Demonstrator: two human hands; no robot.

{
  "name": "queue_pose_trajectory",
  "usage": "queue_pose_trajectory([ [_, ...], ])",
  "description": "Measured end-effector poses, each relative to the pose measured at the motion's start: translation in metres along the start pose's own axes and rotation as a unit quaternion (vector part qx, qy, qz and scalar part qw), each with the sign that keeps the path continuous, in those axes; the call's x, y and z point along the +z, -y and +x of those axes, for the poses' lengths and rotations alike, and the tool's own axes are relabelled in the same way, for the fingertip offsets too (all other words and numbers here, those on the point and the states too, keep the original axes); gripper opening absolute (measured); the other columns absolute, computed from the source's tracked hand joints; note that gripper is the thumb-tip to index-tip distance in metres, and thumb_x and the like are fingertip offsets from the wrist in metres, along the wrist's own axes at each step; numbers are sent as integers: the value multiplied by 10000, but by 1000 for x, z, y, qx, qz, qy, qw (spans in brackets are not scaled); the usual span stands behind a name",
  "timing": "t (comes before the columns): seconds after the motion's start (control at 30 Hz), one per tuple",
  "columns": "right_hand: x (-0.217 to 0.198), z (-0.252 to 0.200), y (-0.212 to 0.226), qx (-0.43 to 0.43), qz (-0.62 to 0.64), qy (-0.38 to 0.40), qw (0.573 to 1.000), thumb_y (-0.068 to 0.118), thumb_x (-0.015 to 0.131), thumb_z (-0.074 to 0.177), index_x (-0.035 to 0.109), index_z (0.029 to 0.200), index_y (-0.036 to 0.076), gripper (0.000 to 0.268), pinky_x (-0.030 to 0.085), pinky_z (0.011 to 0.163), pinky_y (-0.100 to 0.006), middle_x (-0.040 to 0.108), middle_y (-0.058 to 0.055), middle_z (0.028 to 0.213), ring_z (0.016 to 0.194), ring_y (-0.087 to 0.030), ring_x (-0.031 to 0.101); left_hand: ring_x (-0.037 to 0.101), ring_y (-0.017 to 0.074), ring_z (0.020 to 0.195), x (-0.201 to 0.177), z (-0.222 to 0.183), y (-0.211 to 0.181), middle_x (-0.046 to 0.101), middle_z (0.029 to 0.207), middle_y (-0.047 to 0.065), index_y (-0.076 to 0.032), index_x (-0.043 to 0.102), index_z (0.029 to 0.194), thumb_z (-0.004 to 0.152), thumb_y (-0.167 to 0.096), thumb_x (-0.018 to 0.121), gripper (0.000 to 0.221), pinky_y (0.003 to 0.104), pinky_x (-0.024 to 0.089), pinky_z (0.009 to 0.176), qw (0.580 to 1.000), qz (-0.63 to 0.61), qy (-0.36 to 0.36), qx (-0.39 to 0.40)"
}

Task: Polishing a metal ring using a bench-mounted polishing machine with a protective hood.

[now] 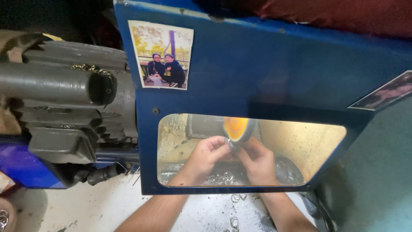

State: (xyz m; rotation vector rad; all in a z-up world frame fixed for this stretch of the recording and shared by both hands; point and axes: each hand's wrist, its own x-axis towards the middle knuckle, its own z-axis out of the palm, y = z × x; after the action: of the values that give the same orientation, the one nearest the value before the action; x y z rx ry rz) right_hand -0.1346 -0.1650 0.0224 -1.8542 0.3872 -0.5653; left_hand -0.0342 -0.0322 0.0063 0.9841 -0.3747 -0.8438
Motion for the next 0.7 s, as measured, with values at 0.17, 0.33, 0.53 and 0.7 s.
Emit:
queue_pose_trajectory([
  [0.17,-19,-3,-4,-63,-28,51,996,134,824,818,794,922,51,136,609,833,-412,762,-102,839,848,-160,727,732,155,843,8,-23,-26,780,861,84,-42,744,950,862,-108,823,136,341,599,830,998,47,42,-5],
  [0.33,-18,1,-8,-23,8,73,997,211,809,837,775,990,29,240,598,894,-452,778,-137,933,946,-165,717,725,139,852,-3,-15,-10,789,872,84,-51,753,915,833,-108,854,142,331,584,837,997,64,42,-7],
  [0.53,-21,4,-7,-20,9,86,996,210,796,832,763,1017,10,275,609,892,-448,770,-149,972,959,-198,733,710,137,821,-3,-16,-21,784,853,84,-62,748,949,821,-137,869,191,335,584,833,994,106,22,-17],
  [0.7,-16,3,9,27,-9,103,994,134,787,832,774,1017,17,220,589,939,-457,794,-135,967,998,-187,731,727,166,817,1,-19,-30,786,859,91,-43,756,967,906,-151,783,127,350,592,830,994,108,6,-20],
])
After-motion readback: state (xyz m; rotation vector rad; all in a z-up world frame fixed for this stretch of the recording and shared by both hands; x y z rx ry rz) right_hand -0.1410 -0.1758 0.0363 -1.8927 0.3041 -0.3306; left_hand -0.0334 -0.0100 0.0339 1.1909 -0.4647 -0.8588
